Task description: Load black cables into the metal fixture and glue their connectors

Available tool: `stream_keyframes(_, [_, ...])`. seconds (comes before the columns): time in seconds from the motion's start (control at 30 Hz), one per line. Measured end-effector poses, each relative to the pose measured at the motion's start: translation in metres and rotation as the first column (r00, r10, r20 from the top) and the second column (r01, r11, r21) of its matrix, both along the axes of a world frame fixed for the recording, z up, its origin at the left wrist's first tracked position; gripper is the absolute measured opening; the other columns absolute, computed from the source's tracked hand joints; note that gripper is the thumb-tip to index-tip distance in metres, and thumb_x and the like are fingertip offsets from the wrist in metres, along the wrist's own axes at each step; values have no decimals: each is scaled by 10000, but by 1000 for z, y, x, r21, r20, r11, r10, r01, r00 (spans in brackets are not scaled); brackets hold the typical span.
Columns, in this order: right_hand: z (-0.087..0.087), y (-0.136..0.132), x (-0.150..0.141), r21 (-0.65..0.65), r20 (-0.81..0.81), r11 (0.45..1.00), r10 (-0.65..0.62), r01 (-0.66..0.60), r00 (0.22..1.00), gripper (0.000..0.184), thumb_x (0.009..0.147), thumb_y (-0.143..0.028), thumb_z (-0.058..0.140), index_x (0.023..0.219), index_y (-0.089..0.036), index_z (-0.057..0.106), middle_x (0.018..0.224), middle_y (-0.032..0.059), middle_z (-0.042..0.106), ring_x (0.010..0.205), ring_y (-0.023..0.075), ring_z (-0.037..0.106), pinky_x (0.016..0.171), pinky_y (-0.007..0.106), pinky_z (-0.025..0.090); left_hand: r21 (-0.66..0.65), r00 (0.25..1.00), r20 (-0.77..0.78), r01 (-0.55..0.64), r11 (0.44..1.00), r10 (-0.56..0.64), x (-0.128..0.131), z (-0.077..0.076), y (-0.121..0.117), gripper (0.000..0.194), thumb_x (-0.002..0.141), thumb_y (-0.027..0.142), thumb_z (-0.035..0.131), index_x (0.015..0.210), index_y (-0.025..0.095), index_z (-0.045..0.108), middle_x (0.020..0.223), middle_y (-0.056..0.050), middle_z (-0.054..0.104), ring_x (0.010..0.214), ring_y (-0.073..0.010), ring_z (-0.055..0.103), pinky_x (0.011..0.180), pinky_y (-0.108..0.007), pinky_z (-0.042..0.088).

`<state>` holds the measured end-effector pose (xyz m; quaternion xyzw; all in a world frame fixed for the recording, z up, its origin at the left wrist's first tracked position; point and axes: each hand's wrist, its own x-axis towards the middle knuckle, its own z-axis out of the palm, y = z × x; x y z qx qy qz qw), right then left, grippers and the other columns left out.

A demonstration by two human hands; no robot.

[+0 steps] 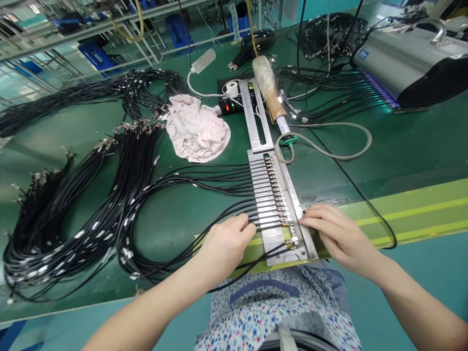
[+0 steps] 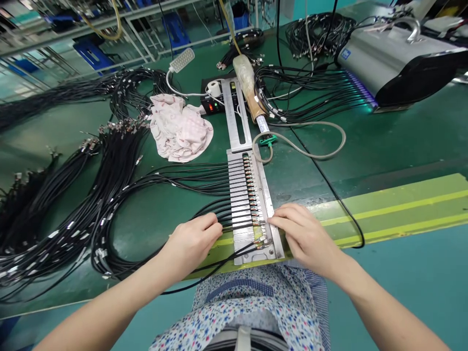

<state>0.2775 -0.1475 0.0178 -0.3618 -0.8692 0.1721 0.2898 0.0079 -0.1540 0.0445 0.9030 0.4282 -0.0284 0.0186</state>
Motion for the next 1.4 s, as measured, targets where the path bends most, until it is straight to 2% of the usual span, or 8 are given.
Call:
stream_keyframes(0.17, [-3,-1,3,-7,-5,1000,0,0,1000,373,812,-20,384,1089,-216,539,990,88,614,975,213,542,834,425,469,49,998,-56,25,998,-22,0,0,-4,242,697,-30,394,735,205,439,728,-14,444,643,-171,459,469,-247,316])
stream_keyframes(0.47, [0,1,3,-30,13,999,26,-26,1000,373,818,-20,377,1092,-219,533,1001,89,597,984,214,517,835,422,447,11,998,-39,50,999,-50,3,-5,-2,231,713,-22,420,757,205,435,754,-19,454,667,-175,467,506,-245,392])
stream_keyframes(0.6, [4,6,-6,-3,121,997,75,-75,990,418,796,5,359,1105,-206,544,1028,100,582,1032,229,475,851,428,423,-6,999,-8,45,999,-45,3,-8,-1,218,740,-17,409,759,195,458,758,-21,458,673,-172,471,532,-251,407])
stream_keyframes(0.73, [5,15,-19,38,304,983,158,-178,939,435,761,7,405,1095,-214,573,1062,99,570,1068,262,437,856,451,387,-35,996,34,86,996,-85,2,-10,-1,263,819,38,404,986,206,517,764,-12,464,677,-156,470,546,-235,399])
stream_keyframes(0.87, [4,20,-25,75,373,970,188,-231,909,334,777,-51,476,1044,-207,601,1031,84,589,1048,271,448,848,453,366,-30,990,73,120,992,-117,-1,-9,0,313,868,91,406,1129,229,510,774,-16,475,695,-150,471,548,-233,380])
stream_keyframes(1.07, [9,19,-32,152,404,962,149,-227,903,226,827,-138,477,969,-192,645,987,99,623,1045,279,462,859,458,363,34,977,4,213,976,-214,-7,-11,-4,353,900,170,415,1250,141,448,822,-54,515,753,-192,443,618,-325,379])
stream_keyframes(1.2, [10,19,-36,152,414,958,162,-244,896,209,839,-157,481,959,-179,651,990,102,628,1050,287,468,861,465,368,16,975,-14,223,975,-223,-9,-14,-4,411,901,163,409,1311,147,394,859,-62,532,755,-192,428,638,-338,347])
stream_keyframes(1.4, [1,25,-25,55,298,972,202,-228,933,325,788,-45,441,985,-211,640,1087,107,586,1123,272,443,856,462,399,98,980,115,154,983,-165,-1,-8,-14,278,908,158,392,1159,164,509,1006,-93,557,868,-211,456,682,-347,349])
